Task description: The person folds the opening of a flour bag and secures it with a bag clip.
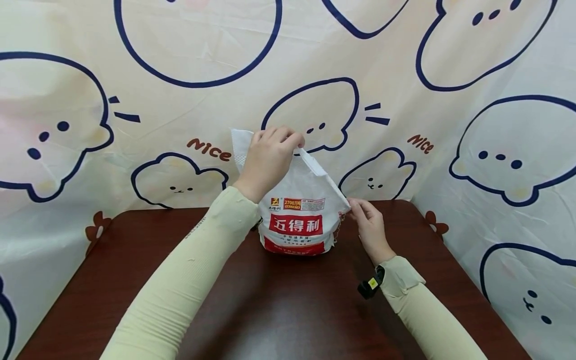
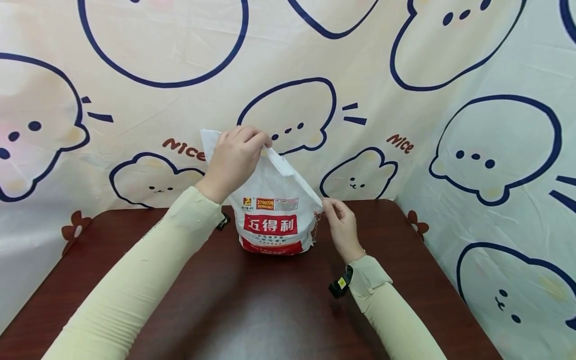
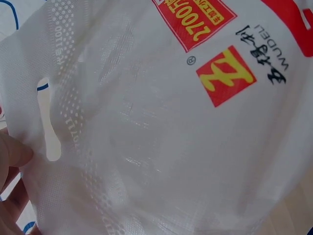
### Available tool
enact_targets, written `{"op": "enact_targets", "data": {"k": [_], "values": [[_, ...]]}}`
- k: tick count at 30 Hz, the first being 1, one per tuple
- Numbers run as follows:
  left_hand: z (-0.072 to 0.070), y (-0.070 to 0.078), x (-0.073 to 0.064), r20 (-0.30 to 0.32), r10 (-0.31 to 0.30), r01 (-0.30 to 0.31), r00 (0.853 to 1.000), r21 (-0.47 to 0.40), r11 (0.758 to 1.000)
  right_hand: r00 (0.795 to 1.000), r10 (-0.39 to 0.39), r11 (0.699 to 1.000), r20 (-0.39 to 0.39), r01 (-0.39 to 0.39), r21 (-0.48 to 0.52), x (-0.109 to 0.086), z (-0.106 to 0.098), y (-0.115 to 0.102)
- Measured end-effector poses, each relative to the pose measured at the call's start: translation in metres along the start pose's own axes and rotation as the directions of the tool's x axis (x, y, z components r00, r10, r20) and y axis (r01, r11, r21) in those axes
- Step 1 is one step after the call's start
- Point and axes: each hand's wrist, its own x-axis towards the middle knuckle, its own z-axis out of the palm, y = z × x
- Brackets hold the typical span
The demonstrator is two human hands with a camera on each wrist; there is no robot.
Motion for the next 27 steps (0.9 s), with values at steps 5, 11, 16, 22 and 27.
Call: {"op": "enact_targets", "data": {"k": [5,11,16,22,27], "values": [[0.0000,-0.0005,0.0001,-0.011,0.005,-0.005,1.000,-0.003,1.000,0.999,0.037,0.997,0.034,-0.035,-0.069,0.0000,-0.0001,-0.0007],[0.0007,-0.0024,-0.0015,-0.029,0.023,-0.023,0.999,0.003,1.000,0.997,0.056,0.995,0.052,-0.051,-0.091,-0.0003,0.0020,0.0001],[0.0025,-0.0031,-0.0017,-0.046,0.035,-0.035,0.998,0.003,0.999,0.998,0.040,0.996,0.058,-0.035,-0.085,-0.0015,0.0021,-0.0005],[0.0022,-0.0029,-0.0014,-0.069,0.048,-0.048,0.996,0.005,0.999,0.997,0.056,0.995,0.061,-0.051,-0.087,0.0000,0.0030,-0.0004],[0.0012,-0.0028,-0.0018,-0.064,0.056,-0.055,0.996,0.008,0.998,0.995,0.081,0.992,0.063,-0.074,-0.103,0.0008,0.0045,-0.0008]]}}
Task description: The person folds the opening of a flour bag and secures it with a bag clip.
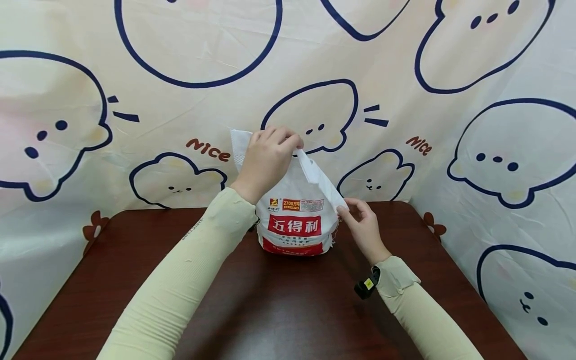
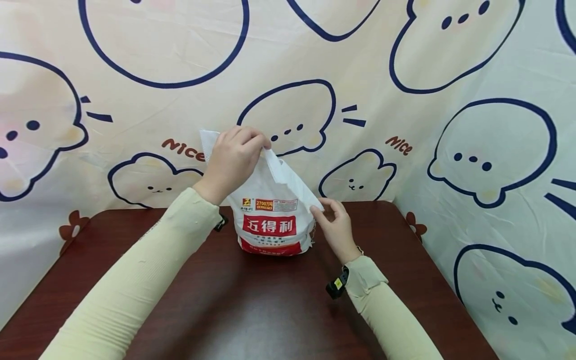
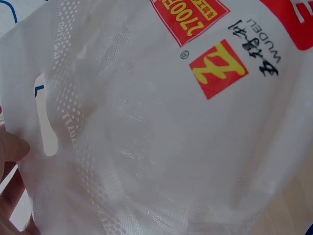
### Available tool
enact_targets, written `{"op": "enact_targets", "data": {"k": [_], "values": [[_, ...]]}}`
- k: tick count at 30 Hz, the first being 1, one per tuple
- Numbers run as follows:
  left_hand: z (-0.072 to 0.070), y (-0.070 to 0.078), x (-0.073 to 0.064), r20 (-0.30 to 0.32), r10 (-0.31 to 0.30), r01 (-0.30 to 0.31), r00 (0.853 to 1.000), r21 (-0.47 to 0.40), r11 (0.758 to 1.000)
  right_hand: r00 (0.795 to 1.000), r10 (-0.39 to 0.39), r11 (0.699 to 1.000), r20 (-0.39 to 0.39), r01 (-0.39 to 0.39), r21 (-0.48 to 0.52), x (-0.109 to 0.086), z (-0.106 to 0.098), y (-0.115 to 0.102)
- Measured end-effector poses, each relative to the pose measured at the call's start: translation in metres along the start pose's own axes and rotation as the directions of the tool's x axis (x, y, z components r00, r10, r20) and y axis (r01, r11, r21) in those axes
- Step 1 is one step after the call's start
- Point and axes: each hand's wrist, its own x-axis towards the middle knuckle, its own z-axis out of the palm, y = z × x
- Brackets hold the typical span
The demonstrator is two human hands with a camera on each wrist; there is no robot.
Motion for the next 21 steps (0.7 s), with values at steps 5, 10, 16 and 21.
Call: {"op": "enact_targets", "data": {"k": [5,10,16,21], "values": [[-0.0010,-0.0003,-0.0007,0.010,0.004,-0.004,1.000,0.000,1.000,1.000,0.012,1.000,-0.004,-0.012,-0.023,-0.0019,0.0023,-0.0080],[-0.0029,0.0004,-0.0010,0.017,-0.001,0.001,1.000,0.008,1.000,1.000,-0.015,1.000,-0.024,0.015,-0.006,-0.0006,0.0040,-0.0014],[-0.0045,-0.0003,-0.0010,0.030,-0.014,0.014,0.999,0.012,1.000,1.000,-0.011,1.000,-0.024,0.011,-0.019,0.0003,0.0046,-0.0010],[-0.0065,0.0002,-0.0012,0.036,-0.015,0.014,0.999,0.006,1.000,1.000,-0.014,1.000,-0.018,0.014,-0.016,0.0015,0.0055,-0.0006]]}}
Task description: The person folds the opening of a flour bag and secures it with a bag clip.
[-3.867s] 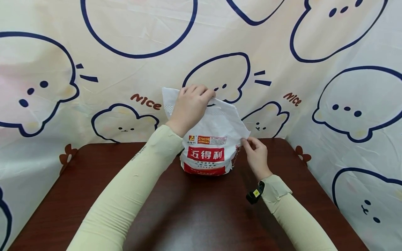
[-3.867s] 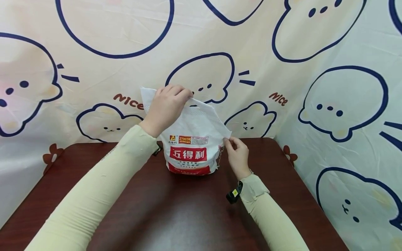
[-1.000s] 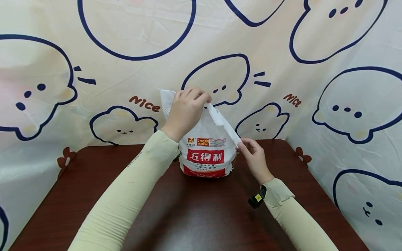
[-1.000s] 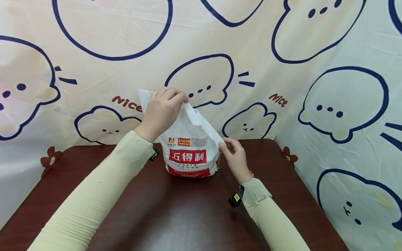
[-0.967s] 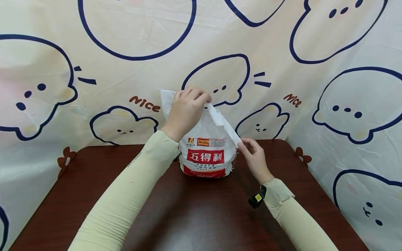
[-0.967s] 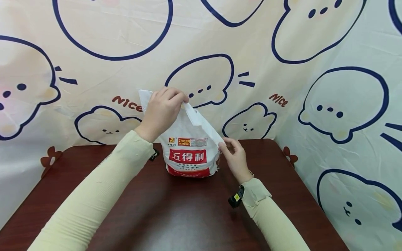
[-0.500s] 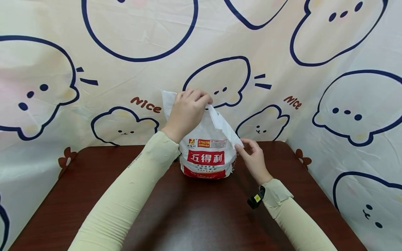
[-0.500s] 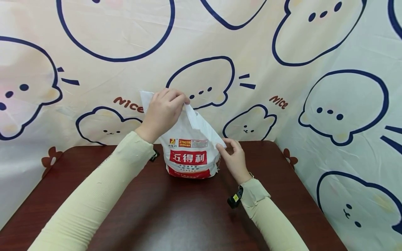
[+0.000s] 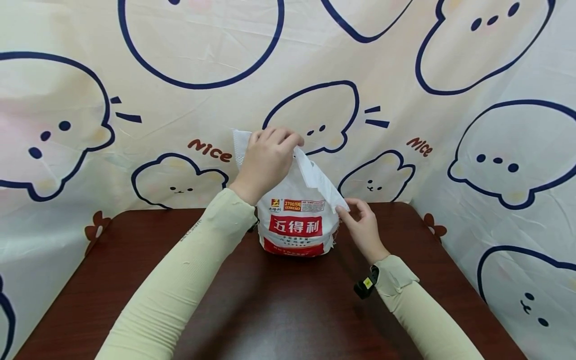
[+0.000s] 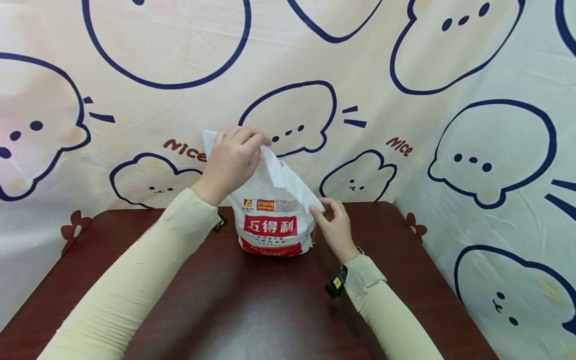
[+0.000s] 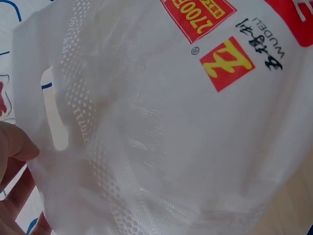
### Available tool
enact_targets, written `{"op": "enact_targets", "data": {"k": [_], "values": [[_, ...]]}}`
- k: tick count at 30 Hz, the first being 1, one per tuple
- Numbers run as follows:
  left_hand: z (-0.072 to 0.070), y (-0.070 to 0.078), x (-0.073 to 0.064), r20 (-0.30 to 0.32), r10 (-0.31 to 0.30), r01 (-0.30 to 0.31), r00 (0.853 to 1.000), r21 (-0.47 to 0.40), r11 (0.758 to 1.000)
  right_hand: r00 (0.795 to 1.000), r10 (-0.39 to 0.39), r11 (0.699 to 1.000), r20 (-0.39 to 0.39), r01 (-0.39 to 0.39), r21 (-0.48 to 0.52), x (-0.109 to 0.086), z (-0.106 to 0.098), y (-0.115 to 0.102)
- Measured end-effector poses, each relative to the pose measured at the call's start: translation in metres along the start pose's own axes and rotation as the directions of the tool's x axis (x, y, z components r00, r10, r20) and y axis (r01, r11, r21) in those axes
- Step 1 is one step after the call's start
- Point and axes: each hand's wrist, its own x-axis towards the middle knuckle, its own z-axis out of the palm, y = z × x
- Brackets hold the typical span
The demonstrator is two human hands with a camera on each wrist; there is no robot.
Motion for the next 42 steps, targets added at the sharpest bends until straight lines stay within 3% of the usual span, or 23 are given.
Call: {"op": "enact_targets", "data": {"k": [16,27,42], "values": [[-0.002,0.006,0.003,0.038,0.034,-0.034,0.999,-0.009,0.999,1.000,-0.001,1.000,0.000,0.001,0.002,0.002,-0.002,-0.002],[-0.005,0.010,0.006,0.174,0.024,-0.031,0.984,0.036,0.999,1.000,0.000,1.000,0.000,0.000,-0.002,0.002,-0.003,-0.002],[-0.002,0.011,0.007,0.271,0.012,-0.039,0.962,0.094,0.995,1.000,0.023,1.000,0.003,-0.023,-0.006,0.001,-0.003,0.000]]}}
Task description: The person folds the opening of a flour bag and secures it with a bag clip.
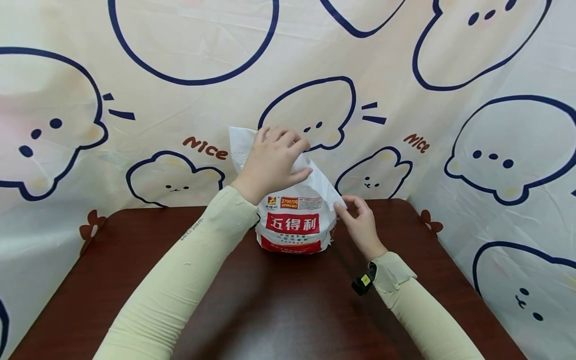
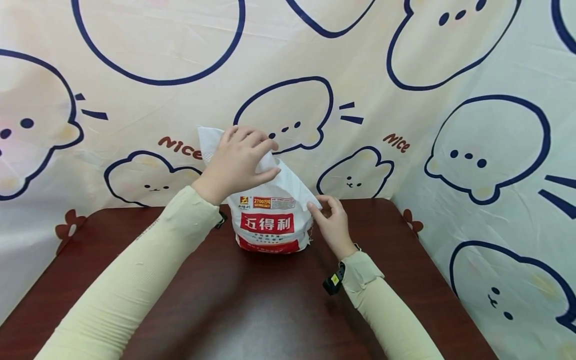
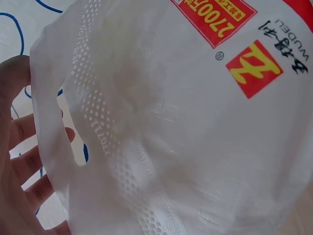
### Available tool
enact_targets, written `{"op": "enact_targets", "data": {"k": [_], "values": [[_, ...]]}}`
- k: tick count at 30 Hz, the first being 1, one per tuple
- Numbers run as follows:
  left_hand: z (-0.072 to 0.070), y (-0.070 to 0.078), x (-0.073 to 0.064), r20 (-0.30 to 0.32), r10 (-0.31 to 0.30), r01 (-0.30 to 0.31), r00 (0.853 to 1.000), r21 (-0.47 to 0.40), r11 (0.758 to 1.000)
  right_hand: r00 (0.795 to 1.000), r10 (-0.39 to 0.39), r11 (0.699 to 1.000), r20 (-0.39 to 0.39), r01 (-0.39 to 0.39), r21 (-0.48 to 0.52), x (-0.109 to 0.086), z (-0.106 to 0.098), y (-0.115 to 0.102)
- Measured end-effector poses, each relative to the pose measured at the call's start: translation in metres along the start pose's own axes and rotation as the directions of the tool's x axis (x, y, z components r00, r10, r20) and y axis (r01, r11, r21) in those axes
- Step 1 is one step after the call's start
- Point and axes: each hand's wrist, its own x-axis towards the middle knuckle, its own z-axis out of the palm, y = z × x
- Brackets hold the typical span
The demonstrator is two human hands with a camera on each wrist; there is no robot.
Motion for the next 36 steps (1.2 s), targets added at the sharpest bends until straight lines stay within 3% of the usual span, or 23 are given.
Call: {"op": "enact_targets", "data": {"k": [23,36], "values": [[-0.0040,-0.0036,0.0063,0.099,-0.023,0.020,0.995,0.029,0.999,1.000,-0.018,0.999,0.001,0.018,-0.029,-0.0009,-0.0021,-0.0012],[-0.0052,-0.0067,0.0050,0.094,-0.049,0.047,0.994,0.021,0.999,0.998,-0.051,0.998,-0.037,0.049,-0.041,0.0004,0.0023,-0.0006]]}}
